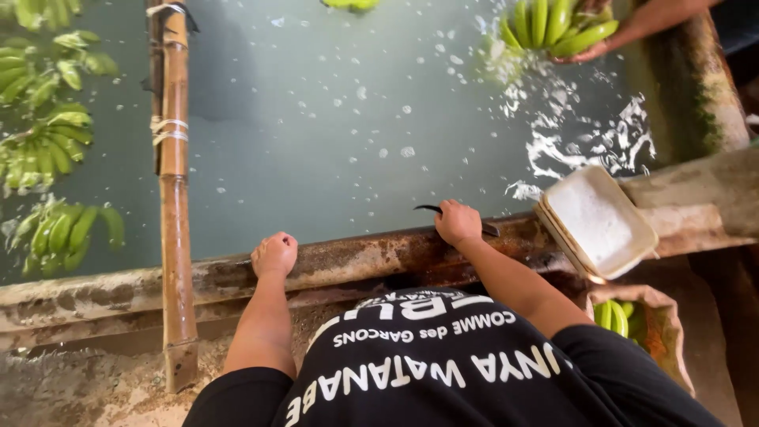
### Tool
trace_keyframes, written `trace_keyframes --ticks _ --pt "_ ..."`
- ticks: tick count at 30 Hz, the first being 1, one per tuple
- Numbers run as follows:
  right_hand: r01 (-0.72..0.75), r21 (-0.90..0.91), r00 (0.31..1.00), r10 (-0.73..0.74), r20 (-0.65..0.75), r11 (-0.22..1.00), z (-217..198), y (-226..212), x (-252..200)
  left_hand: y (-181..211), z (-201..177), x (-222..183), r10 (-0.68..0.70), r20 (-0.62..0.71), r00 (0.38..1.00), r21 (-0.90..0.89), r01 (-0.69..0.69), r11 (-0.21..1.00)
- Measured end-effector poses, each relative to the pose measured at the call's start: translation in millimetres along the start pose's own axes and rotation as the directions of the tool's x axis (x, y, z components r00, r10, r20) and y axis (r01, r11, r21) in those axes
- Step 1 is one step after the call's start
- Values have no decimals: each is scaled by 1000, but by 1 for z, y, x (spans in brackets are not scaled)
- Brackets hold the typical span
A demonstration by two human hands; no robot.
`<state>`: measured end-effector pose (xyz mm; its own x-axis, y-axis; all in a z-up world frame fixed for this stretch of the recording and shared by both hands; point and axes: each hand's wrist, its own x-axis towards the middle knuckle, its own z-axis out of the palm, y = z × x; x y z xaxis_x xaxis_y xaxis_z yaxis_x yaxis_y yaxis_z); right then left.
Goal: Wash bunches of green bananas in a water tank and trim them with a knife.
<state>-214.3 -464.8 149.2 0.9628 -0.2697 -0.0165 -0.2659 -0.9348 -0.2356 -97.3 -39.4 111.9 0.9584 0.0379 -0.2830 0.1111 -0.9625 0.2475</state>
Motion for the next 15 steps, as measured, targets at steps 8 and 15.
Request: trace_keyframes --ticks 8,15 --pt "42 -31 999 -41 17 999 -4 -10 3 1 -8 -5 -61 -34 998 -48 60 997" --pt "-18 -43 1000 19 11 999 1 -6 6 1 -10 -7 -12 -31 999 -44 11 999"
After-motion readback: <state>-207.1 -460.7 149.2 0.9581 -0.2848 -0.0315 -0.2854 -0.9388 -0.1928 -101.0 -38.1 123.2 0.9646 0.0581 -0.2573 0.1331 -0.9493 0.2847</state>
